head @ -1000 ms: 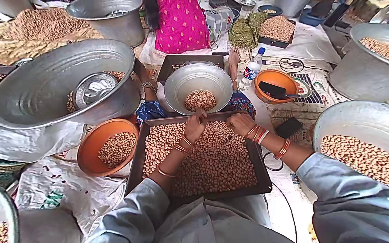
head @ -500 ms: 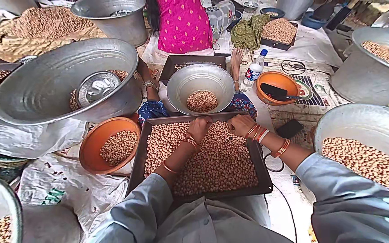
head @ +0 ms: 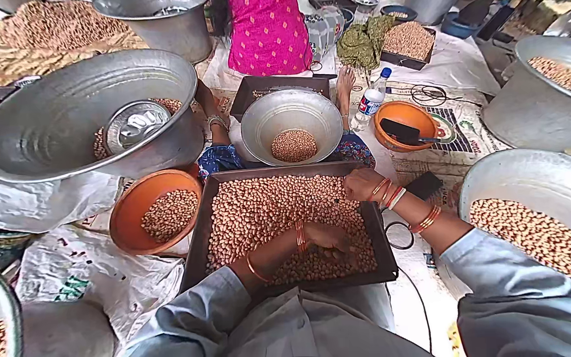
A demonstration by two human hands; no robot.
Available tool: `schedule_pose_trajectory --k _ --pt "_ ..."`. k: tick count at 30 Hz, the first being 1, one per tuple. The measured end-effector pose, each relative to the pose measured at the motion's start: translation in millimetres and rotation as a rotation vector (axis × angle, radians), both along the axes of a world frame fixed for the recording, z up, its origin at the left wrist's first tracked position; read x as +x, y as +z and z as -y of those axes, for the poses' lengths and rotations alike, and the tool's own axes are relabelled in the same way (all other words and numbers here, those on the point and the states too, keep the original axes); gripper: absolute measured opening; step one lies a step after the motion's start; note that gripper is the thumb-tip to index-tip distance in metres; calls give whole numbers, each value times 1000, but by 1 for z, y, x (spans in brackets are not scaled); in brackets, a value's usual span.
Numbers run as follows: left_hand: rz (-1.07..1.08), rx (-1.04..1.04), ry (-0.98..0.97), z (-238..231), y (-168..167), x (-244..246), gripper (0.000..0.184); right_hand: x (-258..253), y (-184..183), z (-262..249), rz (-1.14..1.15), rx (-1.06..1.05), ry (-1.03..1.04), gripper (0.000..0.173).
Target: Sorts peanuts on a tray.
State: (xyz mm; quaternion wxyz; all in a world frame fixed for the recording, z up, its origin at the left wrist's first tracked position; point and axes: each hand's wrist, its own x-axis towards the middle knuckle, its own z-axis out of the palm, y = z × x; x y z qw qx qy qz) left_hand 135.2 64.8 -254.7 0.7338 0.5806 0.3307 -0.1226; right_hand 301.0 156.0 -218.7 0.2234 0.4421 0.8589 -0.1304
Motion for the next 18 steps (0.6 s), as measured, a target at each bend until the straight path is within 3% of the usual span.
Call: schedule_pose_trajectory --k 4,6,8,11,13,16,18 --pt "15 106 403 -38 -22 -32 28 -12 -2 11 57 44 -18 25" --pt "-11 266 666 -54 -25 -52 26 -14 0 15 65 56 -9 20" --pt "-49 484 784 -60 -23 -66 23 -12 0 16 55 61 11 17" --pt "-74 699 663 -57 -19 -73 18 -6 2 4 -47 -9 41 16" --pt "-71 748 429 -52 -12 -66 16 0 7 -11 -254 -81 21 19" --pt "-160 803 78 -41 0 -46 17 12 10 -23 -699 -141 -105 6" --pt "-237 872 -50 -35 -2 -36 21 18 14 -20 -846 -178 -213 16"
